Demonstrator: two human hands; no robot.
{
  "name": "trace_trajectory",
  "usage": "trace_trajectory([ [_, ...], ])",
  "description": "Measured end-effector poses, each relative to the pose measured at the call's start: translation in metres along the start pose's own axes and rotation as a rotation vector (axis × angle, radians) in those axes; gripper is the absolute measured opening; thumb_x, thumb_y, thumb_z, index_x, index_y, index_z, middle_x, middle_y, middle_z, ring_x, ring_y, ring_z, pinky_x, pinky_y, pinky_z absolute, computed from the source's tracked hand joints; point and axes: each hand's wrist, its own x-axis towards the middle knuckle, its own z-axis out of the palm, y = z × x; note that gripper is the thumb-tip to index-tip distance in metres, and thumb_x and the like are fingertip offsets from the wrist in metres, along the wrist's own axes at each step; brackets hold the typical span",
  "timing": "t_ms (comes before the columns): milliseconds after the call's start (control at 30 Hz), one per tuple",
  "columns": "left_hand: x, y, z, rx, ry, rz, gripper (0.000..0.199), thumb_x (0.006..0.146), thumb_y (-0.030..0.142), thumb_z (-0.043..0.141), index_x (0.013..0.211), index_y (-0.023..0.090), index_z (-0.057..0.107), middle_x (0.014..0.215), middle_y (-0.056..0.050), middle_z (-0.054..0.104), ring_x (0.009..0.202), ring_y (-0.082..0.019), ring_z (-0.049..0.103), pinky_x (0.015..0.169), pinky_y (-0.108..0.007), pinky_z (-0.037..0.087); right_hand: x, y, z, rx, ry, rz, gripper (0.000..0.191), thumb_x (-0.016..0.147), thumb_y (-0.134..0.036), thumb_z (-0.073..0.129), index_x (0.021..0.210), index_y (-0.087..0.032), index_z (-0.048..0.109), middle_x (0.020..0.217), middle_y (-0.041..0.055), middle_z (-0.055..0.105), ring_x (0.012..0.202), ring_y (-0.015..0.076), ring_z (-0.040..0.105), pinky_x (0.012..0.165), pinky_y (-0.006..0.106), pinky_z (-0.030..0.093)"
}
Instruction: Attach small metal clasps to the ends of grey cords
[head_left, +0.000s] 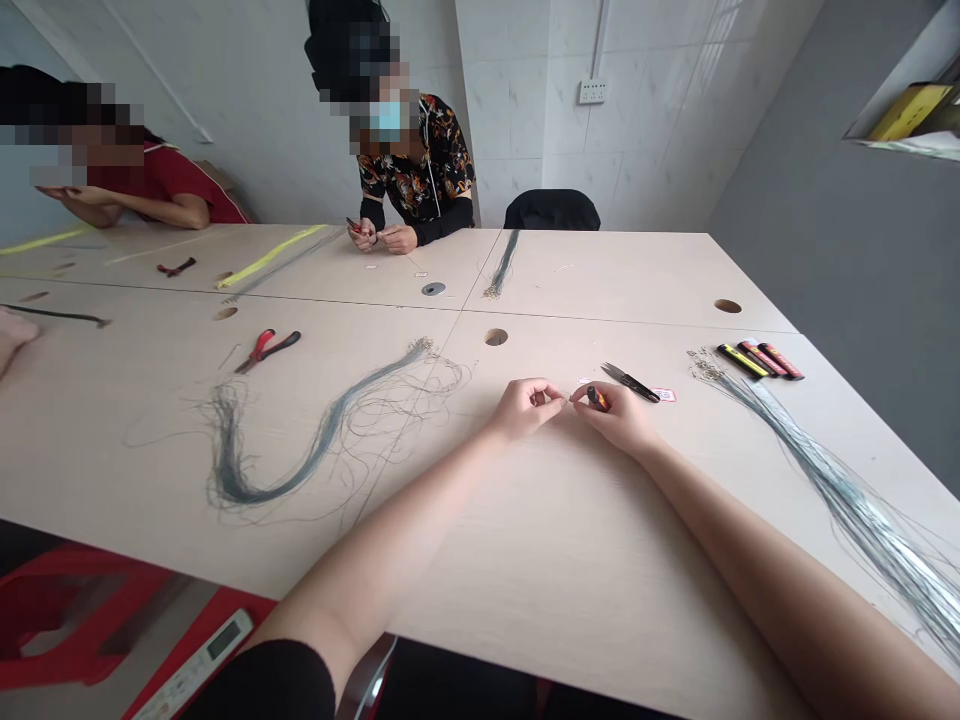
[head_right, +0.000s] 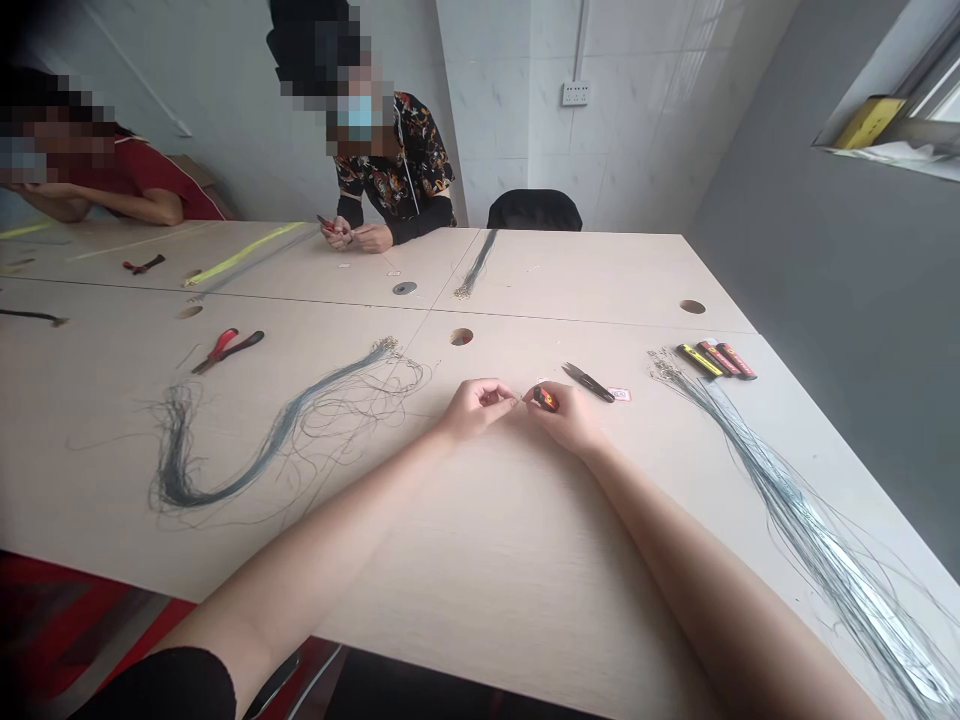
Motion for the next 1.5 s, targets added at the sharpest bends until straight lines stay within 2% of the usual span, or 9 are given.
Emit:
trace_trajectory([
  [133,0.0004,0.0005,-0.0008,-0.03,-0.002,-0.007,0.023,0.071,0.037,0.062,0.071,0.014,0.065,0.055,0.003,0.048,0.052,-0.008,0.038,0.051,-0.022,0.029,-0.0018,-0.002,-0.0006,0.032,-0.002,0.028,0.025,0.073,-0.037,0.054,0.08,-0.016,0.065,0.054,-0.0053,0.031,0.051,0.0093,0.027,0.05,0.025,0.023],
  [267,0.0002,0.0002,-0.0006,0.015,-0.02,-0.007,0.022,0.072,0.037,0.062,0.07,0.015,0.065,0.052,0.004,0.046,0.05,-0.008,0.038,0.05,-0.023,0.029,-0.0022,-0.0021,-0.0012,0.035,0.014,0.013,0.028,0.074,-0.04,0.055,0.081,-0.016,0.067,0.055,-0.005,0.029,0.051,0.0096,0.026,0.051,0.026,0.023],
  [533,-0.0001,-0.0013,0.0022,0.119,-0.026,0.077,0.014,0.072,0.028,0.06,0.069,0.015,0.065,0.055,0.004,0.051,0.05,-0.008,0.039,0.051,-0.022,0.032,-0.0002,0.0026,-0.0005,0.024,-0.009,-0.018,0.028,0.076,-0.039,0.053,0.073,-0.015,0.067,0.06,-0.0003,0.048,0.057,0.0111,0.037,0.055,0.026,0.029],
  [700,-0.0011,0.0008,0.0022,0.134,-0.006,0.098,0.012,0.073,0.025,0.059,0.069,0.015,0.064,0.053,0.005,0.048,0.05,-0.008,0.038,0.052,-0.022,0.033,-0.0003,0.0019,-0.0009,0.016,-0.024,0.004,0.029,0.076,-0.04,0.053,0.073,-0.014,0.066,0.064,0.0014,0.053,0.059,0.0122,0.041,0.057,0.026,0.031],
  [967,-0.0016,0.0033,0.0022,0.156,-0.005,0.081,0.01,0.073,0.024,0.06,0.067,0.016,0.063,0.055,0.004,0.051,0.05,-0.008,0.04,0.052,-0.022,0.033,-0.0009,0.0023,-0.0005,0.025,-0.015,-0.011,0.025,0.074,-0.038,0.054,0.071,-0.015,0.066,0.059,-0.0001,0.05,0.057,0.0114,0.039,0.055,0.025,0.03],
  [1167,-0.0017,0.0027,0.0026,0.154,-0.008,0.089,0.009,0.071,0.022,0.06,0.065,0.016,0.062,0.055,0.005,0.051,0.05,-0.008,0.04,0.052,-0.022,0.034,-0.0007,0.0013,-0.0007,0.046,-0.027,-0.009,0.023,0.072,-0.034,0.053,0.072,-0.015,0.066,0.066,0.0023,0.059,0.062,0.0134,0.047,0.059,0.026,0.036],
  [1500,-0.0011,0.0035,0.0022,0.153,-0.01,0.091,0.008,0.072,0.021,0.06,0.065,0.016,0.061,0.056,0.004,0.053,0.05,-0.007,0.041,0.052,-0.022,0.035,-0.0003,0.0031,0.0004,0.028,-0.015,-0.018,0.02,0.072,-0.032,0.052,0.07,-0.015,0.064,0.066,0.0025,0.059,0.063,0.0139,0.048,0.06,0.026,0.036],
])
